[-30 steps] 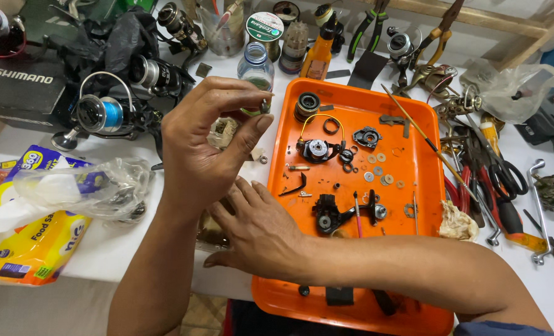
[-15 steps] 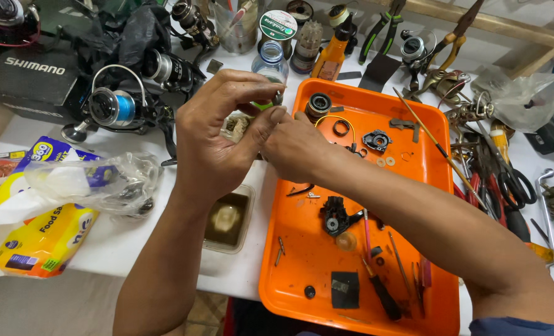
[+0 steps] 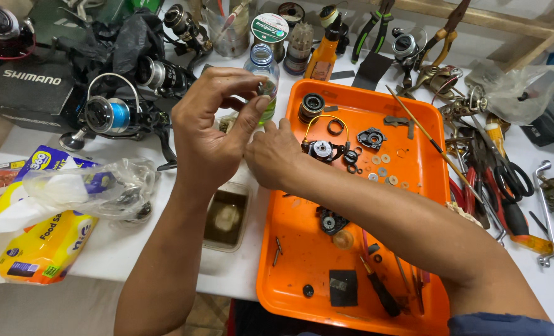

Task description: The person cleans disassembled fishing reel parts on an orange tray. They use a brush to scrub components in a liquid container, wipe them with a cloth, and apply lubricant with a small brush to various gears and mechanisms.

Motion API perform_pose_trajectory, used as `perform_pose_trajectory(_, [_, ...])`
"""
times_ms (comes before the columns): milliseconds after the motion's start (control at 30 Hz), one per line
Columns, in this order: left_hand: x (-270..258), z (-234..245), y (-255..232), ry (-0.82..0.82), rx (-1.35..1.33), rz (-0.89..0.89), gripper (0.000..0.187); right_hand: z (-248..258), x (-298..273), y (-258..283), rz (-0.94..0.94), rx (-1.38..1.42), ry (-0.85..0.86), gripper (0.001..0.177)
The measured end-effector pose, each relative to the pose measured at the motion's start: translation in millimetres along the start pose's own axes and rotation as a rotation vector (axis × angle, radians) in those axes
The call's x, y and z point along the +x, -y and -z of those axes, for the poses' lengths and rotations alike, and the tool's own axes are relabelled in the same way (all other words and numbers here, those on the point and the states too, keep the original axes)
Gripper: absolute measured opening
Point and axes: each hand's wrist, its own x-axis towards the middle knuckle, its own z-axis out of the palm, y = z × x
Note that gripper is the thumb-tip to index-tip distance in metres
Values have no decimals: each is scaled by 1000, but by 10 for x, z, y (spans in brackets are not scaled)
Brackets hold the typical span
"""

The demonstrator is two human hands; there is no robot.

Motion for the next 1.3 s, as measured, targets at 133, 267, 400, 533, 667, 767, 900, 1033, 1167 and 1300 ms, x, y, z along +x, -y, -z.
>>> perform_pose_trajectory(133, [1,-16,35,-70,-40,24,12,237,-270,-120,32,100,-8,27])
perform_pose_trajectory(267, [-25,-33,-64,-88,-262,140,11,482,-772,-476,170,501,-47,26])
perform_pose_trajectory(400, [-130,-116,-267,97,-433,276,13,267,-1205,-922,325,1040,-160,17])
perform_pose_trajectory(533, [-297,-361,-416,282,-574,346,21,-39,-1600,-1131,400,1250,-247,11])
perform_pose_trajectory(667, [-490,-644,-401,399,-648,453,16,-171,-1959,-1132,310,1359,-361,14])
perform_pose_trajectory(767, [-524,-746,-521,507,-599,526,15,-268,-2141,-1098,275,1407,-422,12])
perform_pose_trajectory(900, [-572,-867,-627,610,-287,479,17,-322,-2264,-1046,236,1333,-474,20])
perform_pose_trajectory(1033, [-606,-925,-586,622,-311,473,14,-410,-2262,-1047,228,1302,-537,20])
perform_pose_trajectory(1167, [-618,-956,-553,564,-280,348,10,-507,-2243,-1055,155,1358,-463,22])
perform_pose_trajectory(1300, [-619,-952,-512,479,-240,42,5,-580,-2199,-1046,211,1573,-344,25])
